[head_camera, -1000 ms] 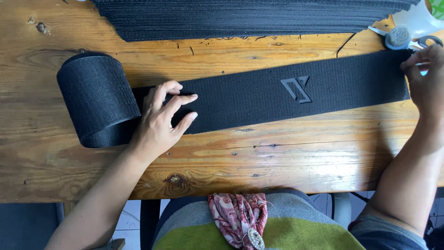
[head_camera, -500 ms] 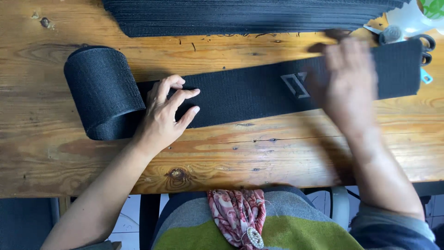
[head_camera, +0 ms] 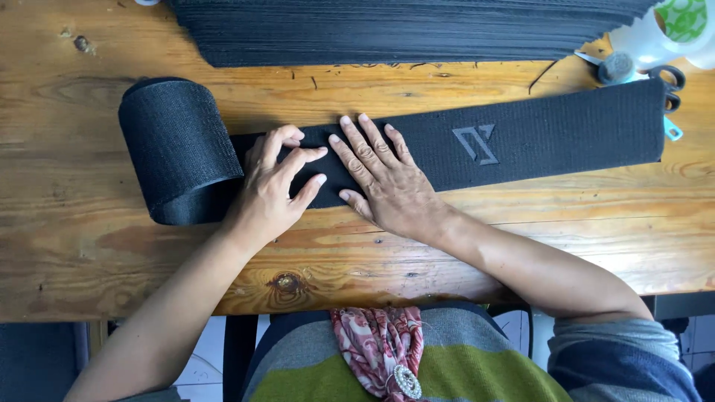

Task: Measuring and cutting a black fabric strip using a template and scissors

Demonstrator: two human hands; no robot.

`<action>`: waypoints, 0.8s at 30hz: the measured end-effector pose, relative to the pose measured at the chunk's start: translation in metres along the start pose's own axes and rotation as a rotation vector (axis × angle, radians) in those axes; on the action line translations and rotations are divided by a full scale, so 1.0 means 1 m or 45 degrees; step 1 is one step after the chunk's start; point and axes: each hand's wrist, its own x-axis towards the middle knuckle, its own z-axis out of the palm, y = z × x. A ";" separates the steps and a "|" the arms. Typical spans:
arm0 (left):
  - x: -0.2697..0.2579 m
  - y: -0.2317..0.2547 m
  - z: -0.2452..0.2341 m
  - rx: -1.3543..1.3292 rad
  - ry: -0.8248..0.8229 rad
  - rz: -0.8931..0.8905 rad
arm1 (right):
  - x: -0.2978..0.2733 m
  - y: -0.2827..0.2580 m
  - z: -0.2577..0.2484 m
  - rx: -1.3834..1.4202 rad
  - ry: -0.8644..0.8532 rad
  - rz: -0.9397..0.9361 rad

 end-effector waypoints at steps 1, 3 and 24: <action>0.002 0.001 0.001 0.003 -0.002 0.006 | -0.001 0.001 0.000 0.006 -0.008 0.012; 0.006 0.006 0.003 0.007 -0.007 0.012 | -0.006 0.005 0.000 0.014 -0.015 0.023; 0.024 0.024 0.023 -0.186 -0.057 0.044 | -0.024 0.036 -0.008 0.140 -0.104 0.098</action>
